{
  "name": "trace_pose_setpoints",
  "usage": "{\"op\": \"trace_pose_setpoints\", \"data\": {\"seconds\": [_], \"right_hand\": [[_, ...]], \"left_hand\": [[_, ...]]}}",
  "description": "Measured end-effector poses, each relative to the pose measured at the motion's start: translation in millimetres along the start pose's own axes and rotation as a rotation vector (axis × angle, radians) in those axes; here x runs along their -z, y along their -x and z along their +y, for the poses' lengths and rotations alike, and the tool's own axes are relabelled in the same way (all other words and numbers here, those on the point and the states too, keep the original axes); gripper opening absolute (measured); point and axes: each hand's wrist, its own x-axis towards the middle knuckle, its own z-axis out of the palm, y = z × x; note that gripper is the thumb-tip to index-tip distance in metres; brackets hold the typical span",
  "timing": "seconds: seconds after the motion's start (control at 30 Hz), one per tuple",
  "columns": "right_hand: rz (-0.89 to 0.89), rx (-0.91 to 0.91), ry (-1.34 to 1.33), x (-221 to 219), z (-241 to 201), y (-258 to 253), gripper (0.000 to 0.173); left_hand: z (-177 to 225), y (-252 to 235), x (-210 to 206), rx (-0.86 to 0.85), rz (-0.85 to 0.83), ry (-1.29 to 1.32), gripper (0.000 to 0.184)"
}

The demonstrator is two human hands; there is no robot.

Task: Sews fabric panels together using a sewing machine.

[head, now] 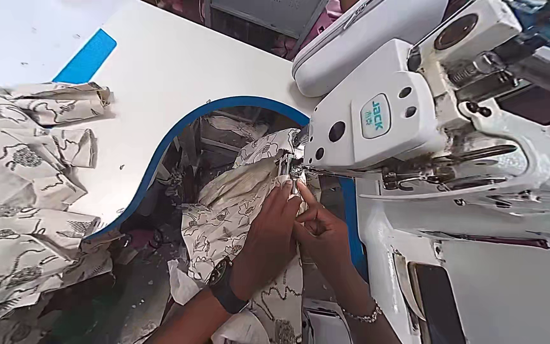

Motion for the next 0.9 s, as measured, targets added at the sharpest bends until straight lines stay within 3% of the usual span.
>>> {"op": "trace_pose_setpoints", "data": {"seconds": [0.17,0.33,0.43,0.5,0.6,0.63,0.7,0.77,0.83,0.9], "right_hand": [[0.068,0.142,0.328,-10,-6,8,0.013],[0.284,0.351,0.658,-30,-6,-2,0.018],[0.302,0.301,0.754,-21,-16,13,0.022],[0.241,0.173,0.844,5,-34,59,0.023],[0.089,0.078,0.942,46,-22,117,0.029],[-0.041,-0.012,0.839,63,-14,123,0.029],[-0.291,-0.181,0.488,94,5,105,0.025],[-0.458,-0.085,0.370,101,-5,87,0.022],[-0.436,0.232,0.698,67,-57,84,0.031],[-0.369,0.282,1.032,21,-92,116,0.021]], "left_hand": [[-1,-7,-3,0.020,0.017,0.000,0.027],[-10,-17,-8,0.081,0.059,0.085,0.018],[-9,-16,-1,0.149,0.031,0.130,0.030],[12,1,28,0.308,-0.150,0.190,0.050],[45,29,81,0.529,-0.661,0.218,0.086],[53,40,88,0.542,-0.728,0.210,0.085],[53,58,93,0.458,-0.666,0.274,0.058],[46,69,91,0.322,-0.593,0.327,0.041],[41,68,89,0.226,-0.546,0.247,0.038],[38,74,81,0.181,-0.545,0.178,0.037]]}}
